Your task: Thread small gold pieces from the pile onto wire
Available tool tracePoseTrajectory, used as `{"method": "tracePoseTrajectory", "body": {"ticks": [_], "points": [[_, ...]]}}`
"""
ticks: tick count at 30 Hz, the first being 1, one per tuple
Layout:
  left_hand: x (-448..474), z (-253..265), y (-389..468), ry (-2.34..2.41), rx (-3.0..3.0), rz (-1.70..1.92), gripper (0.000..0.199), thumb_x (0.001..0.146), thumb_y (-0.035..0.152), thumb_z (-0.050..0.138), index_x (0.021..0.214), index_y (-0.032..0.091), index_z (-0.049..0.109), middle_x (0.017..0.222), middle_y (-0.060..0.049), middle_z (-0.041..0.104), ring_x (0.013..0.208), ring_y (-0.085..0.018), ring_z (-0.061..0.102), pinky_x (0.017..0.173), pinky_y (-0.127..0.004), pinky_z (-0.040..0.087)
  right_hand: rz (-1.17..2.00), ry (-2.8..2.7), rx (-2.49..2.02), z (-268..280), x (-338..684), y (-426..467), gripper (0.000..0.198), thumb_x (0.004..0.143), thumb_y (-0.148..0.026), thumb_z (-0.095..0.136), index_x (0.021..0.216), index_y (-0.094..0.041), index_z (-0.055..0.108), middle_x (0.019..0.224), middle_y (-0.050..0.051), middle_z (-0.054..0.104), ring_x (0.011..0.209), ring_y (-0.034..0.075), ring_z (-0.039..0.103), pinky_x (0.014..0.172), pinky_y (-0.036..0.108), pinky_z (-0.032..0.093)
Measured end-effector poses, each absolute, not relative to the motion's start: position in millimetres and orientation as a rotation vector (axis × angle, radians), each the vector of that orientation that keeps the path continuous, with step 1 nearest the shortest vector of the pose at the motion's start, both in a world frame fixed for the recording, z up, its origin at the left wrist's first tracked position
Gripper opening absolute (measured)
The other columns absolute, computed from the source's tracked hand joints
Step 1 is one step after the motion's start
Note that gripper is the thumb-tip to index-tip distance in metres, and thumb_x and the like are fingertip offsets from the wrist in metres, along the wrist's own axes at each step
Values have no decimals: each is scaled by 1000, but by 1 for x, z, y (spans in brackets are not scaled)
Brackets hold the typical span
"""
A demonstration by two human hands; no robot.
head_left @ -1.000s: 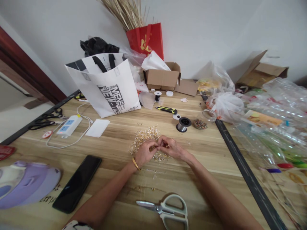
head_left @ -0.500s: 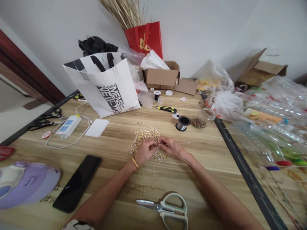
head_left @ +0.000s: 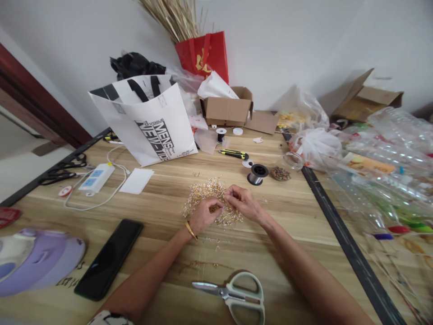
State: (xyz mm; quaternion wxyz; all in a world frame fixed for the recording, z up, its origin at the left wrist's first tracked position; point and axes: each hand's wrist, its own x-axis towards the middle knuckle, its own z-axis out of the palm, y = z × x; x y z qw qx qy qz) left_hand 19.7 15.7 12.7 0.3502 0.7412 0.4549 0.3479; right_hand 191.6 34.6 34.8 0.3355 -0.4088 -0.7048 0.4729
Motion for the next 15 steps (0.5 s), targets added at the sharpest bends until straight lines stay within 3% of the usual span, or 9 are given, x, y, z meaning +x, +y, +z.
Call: {"method": "tracePoseTrajectory", "body": {"ticks": [9, 15], "points": [[13, 10, 20, 1173, 1644, 944, 19, 78, 29, 58, 77, 13, 68, 69, -3, 66, 65, -14, 58, 63, -24, 45, 1145, -1965, -1144, 26, 199, 40, 5, 78, -20, 51, 74, -17, 52, 59, -4, 49, 52, 9, 43, 49, 20, 34], [12, 8, 21, 1118, 1581, 1011, 18, 77, 30, 60, 78, 14, 69, 74, -3, 67, 70, -15, 59, 66, -24, 46, 1310, -2009, -1092, 12, 192, 37, 8, 75, -23, 57, 78, -15, 56, 60, -4, 49, 54, 8, 43, 51, 20, 34]]}}
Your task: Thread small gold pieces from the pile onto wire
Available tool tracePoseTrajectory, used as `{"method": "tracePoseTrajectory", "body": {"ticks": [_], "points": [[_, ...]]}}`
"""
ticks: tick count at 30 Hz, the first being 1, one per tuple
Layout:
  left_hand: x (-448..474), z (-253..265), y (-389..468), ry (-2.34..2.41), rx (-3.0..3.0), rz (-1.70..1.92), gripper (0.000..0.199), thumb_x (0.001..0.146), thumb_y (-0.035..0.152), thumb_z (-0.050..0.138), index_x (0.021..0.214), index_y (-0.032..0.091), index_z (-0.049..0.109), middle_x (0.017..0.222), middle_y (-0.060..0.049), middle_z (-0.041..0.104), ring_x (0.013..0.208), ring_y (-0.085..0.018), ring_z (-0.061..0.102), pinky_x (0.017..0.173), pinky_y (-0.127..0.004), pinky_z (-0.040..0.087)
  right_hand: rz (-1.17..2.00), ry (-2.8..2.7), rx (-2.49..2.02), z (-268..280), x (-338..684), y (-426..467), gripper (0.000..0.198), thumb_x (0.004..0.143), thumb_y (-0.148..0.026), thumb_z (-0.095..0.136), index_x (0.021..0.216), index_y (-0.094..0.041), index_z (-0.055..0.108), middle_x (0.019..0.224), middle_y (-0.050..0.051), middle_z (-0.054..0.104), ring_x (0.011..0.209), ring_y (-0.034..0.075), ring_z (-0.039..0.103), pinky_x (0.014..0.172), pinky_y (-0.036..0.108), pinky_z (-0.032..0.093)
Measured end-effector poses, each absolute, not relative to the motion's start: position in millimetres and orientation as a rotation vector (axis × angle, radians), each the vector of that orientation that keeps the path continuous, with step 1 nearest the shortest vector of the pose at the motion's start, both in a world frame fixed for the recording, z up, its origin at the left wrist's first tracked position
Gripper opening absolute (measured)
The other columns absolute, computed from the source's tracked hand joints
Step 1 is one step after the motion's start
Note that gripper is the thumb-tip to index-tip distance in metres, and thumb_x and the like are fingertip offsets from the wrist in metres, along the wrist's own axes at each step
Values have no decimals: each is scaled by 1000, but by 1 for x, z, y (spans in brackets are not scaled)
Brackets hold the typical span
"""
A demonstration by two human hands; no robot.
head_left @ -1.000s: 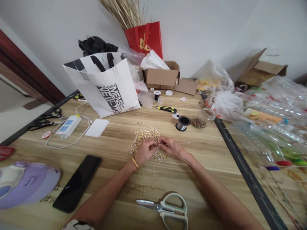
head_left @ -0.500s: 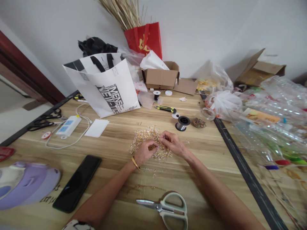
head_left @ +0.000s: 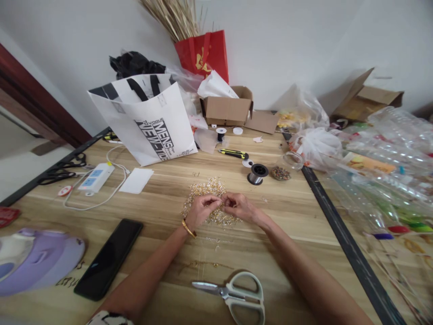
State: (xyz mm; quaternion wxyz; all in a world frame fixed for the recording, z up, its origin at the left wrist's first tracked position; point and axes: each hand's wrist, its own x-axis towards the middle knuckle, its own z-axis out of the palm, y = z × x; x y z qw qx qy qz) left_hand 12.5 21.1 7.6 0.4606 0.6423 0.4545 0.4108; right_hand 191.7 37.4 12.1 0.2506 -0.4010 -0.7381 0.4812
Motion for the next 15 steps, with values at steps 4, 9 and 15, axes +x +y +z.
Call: {"method": "tracePoseTrajectory", "body": {"ticks": [4, 9, 15], "points": [[13, 10, 21, 1073, 1503, 1019, 17, 76, 30, 61, 78, 15, 70, 79, -4, 69, 75, -16, 61, 70, -26, 48, 1374, -1960, -1038, 10, 187, 35, 15, 78, -25, 54, 68, -15, 53, 57, -5, 42, 52, 7, 37, 47, 18, 31], [13, 14, 21, 1082, 1404, 1016, 21, 75, 33, 62, 79, 14, 70, 80, -5, 71, 76, -18, 62, 73, -28, 49, 1501, -1855, -1039, 13, 185, 35, 10, 75, -24, 57, 76, -14, 55, 57, -5, 46, 50, 6, 39, 45, 18, 32], [13, 16, 21, 1086, 1354, 1029, 22, 73, 34, 64, 77, 13, 69, 80, -5, 70, 77, -18, 62, 75, -29, 49, 1456, -1844, -1068, 11, 183, 35, 8, 74, -21, 57, 76, -14, 56, 58, -5, 47, 51, 7, 40, 47, 18, 32]]}}
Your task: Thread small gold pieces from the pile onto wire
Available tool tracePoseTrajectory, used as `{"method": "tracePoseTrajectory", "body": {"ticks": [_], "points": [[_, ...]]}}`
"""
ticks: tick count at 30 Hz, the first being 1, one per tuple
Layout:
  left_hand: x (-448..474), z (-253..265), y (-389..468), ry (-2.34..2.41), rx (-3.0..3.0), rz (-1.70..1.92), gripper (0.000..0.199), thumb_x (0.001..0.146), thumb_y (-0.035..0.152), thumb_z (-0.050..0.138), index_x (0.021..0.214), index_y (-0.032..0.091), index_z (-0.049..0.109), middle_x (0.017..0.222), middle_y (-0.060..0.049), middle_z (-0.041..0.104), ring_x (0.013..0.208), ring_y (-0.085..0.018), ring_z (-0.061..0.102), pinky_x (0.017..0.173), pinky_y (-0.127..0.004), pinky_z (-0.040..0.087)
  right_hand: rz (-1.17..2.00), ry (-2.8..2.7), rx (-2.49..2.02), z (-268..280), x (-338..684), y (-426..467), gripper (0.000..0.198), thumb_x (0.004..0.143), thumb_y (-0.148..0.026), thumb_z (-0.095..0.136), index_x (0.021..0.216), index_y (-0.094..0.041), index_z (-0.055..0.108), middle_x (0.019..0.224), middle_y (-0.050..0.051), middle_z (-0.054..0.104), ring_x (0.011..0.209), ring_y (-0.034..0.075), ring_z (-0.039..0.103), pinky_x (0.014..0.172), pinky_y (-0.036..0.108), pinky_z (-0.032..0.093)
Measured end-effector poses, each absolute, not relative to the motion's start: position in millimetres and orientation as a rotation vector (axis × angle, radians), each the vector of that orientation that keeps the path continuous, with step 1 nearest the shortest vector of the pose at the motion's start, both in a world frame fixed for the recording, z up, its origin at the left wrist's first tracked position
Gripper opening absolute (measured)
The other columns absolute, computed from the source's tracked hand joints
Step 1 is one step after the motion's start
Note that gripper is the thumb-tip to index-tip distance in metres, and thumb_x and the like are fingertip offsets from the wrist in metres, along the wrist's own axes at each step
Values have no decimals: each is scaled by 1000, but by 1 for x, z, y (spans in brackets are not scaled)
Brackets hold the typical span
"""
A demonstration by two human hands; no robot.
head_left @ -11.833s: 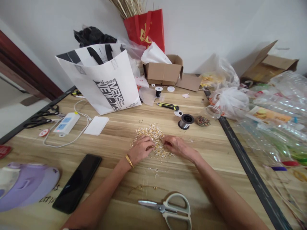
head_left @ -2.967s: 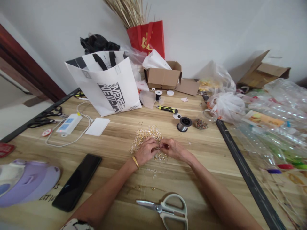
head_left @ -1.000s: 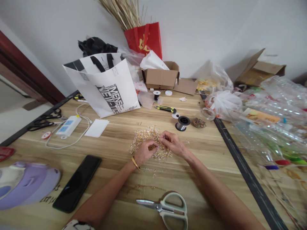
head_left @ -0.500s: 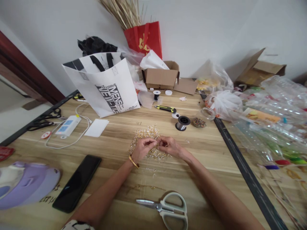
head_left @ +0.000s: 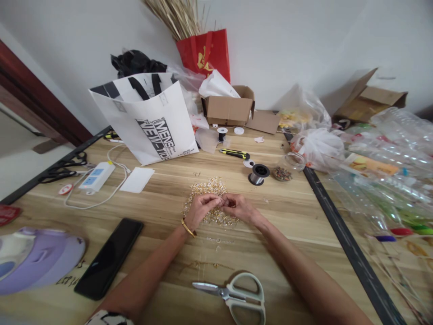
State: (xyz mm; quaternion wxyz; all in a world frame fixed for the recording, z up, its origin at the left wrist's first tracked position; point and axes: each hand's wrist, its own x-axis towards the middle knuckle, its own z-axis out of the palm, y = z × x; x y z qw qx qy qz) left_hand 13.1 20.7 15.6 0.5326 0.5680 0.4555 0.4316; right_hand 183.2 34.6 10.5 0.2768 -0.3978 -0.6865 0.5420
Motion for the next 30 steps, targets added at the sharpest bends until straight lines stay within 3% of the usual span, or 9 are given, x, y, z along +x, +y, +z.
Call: {"method": "tracePoseTrajectory", "body": {"ticks": [17, 30], "points": [[9, 11, 24, 1089, 1329, 1033, 20, 72, 33, 65, 74, 13, 65, 73, -3, 67, 71, -15, 60, 70, -26, 48, 1455, -1787, -1093, 19, 183, 36, 16, 71, -30, 63, 71, -15, 57, 56, -4, 50, 48, 7, 40, 45, 19, 31], [6, 4, 24, 1044, 1234, 1058, 17, 73, 30, 65, 75, 13, 64, 73, -2, 66, 72, -13, 61, 71, -25, 48, 1450, -1816, -1087, 21, 186, 36, 26, 78, -39, 57, 70, -14, 57, 53, -5, 44, 45, 7, 38, 41, 18, 31]]}}
